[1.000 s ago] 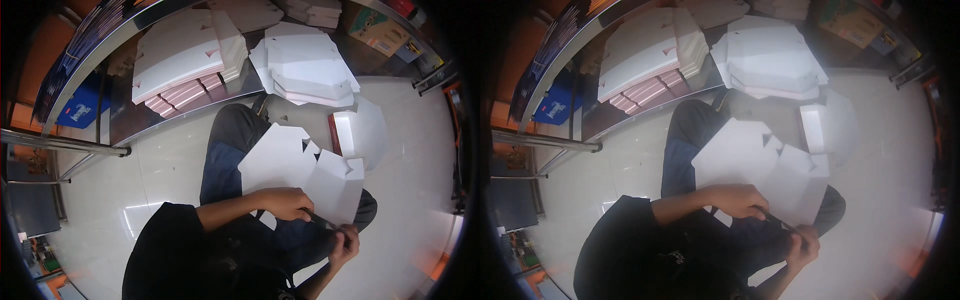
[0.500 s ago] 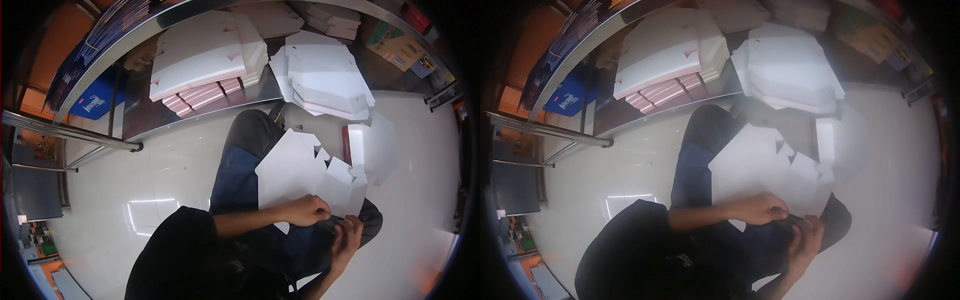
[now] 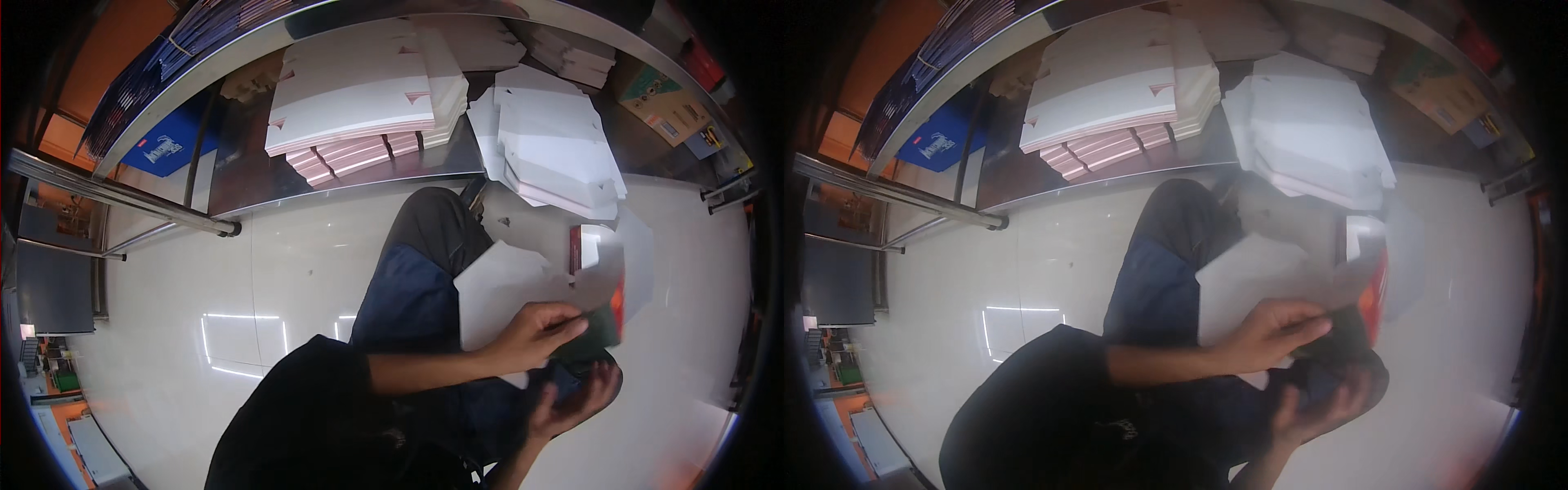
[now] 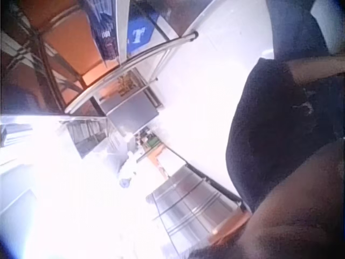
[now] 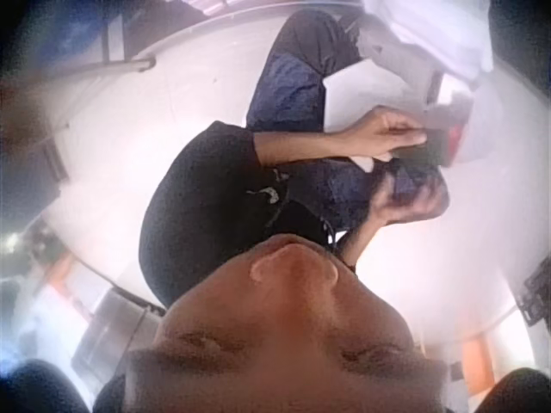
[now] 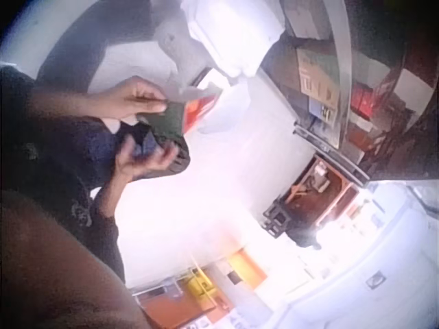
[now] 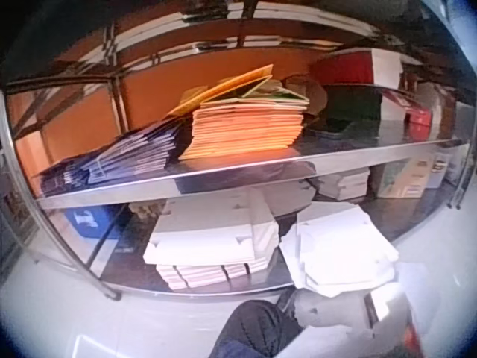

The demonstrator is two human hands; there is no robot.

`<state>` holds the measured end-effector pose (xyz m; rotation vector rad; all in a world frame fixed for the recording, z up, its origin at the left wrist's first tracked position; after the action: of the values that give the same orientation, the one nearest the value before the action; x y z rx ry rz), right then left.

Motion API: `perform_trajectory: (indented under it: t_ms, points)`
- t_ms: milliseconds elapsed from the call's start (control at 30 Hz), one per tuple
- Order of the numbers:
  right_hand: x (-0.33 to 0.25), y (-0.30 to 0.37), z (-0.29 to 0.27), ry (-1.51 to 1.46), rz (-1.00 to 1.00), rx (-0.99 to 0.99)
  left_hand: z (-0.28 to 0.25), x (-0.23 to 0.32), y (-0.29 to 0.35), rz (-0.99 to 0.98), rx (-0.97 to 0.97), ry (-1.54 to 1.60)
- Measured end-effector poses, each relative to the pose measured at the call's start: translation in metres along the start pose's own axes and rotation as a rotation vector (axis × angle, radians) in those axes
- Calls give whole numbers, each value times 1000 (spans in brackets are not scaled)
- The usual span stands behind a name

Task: The person assembles flat white cardboard boxes by folding along pre-scored lines and tucking flaps to form rectangular containers. They repeatedly pick up flat sheets, fold them into shape, and place the finished boxes into a growing stack on the floor.

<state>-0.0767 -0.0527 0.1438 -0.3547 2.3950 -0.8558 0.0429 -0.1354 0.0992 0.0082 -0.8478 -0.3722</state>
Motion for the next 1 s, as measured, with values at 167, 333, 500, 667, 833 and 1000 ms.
perform_trajectory:
  t_ms: [167, 333, 500, 667, 833, 1000]
  points:
    - [-16, 2, 26, 164, -118, -11, 24, 28, -10, 177, 102, 233]
    - [1, -25, 25, -181, 79, 158, 9, 44, -17, 55, 8, 213]
    - [9, -49, 10, -191, 102, 210, 15, 47, -11, 167, -52, 100]
    - [6, -50, 5, -81, -30, 38, 4, 43, -10, 226, -105, -156]
    - [12, -47, -3, 35, 37, 19, 34, 48, 3, 389, -146, -247]
    - [22, -35, -11, -42, 147, 227, 55, 34, 7, 503, -205, -226]
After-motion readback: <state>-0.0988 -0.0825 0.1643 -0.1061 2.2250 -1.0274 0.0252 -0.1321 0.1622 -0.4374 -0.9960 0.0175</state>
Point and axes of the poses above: each hand's wrist, its own y-axis away from the middle knuckle, its own z-axis out of the palm, x = y × z, the point moved 8 cm from there along -y, towards the middle knuckle, and after that the axes turned 9 degrees about y, right-handed, at the moved point
